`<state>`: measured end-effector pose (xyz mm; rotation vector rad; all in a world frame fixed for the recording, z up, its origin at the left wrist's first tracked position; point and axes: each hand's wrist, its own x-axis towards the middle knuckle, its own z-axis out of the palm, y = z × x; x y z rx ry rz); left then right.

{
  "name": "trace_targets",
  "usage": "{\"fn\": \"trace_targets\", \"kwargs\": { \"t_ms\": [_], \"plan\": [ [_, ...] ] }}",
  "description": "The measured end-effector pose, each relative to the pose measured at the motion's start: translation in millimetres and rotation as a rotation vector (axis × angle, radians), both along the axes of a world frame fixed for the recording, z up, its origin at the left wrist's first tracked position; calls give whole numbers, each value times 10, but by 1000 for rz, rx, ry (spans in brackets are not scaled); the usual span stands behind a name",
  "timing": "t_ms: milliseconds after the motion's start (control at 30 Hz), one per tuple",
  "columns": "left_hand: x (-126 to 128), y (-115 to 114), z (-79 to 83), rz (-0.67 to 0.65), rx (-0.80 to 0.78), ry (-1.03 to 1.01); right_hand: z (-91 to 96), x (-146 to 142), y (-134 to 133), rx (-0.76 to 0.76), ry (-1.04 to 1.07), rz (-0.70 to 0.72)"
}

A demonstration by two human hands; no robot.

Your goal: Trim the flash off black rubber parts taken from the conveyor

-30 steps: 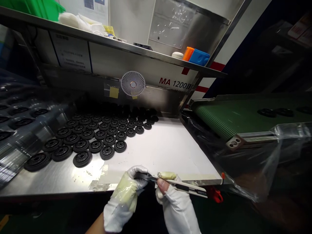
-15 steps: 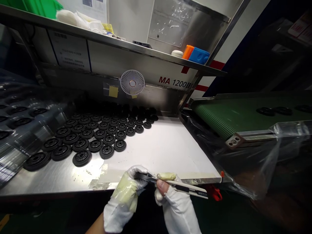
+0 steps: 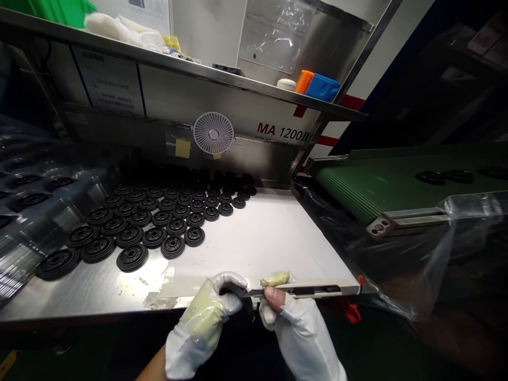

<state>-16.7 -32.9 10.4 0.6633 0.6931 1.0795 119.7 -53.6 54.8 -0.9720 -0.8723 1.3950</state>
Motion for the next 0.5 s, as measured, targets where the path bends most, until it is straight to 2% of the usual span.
{"fn": "trace_targets", "kwargs": {
  "t_ms": [200, 433, 500],
  "plan": [
    [-29, -16, 36, -108, 57, 25, 130, 65, 76, 81, -175, 150],
    [15, -41, 47, -127, 28, 44, 94, 158, 35, 27, -249, 212],
    [23, -49, 23, -102, -4, 64, 90, 244, -9, -19, -267, 279]
  ]
}}
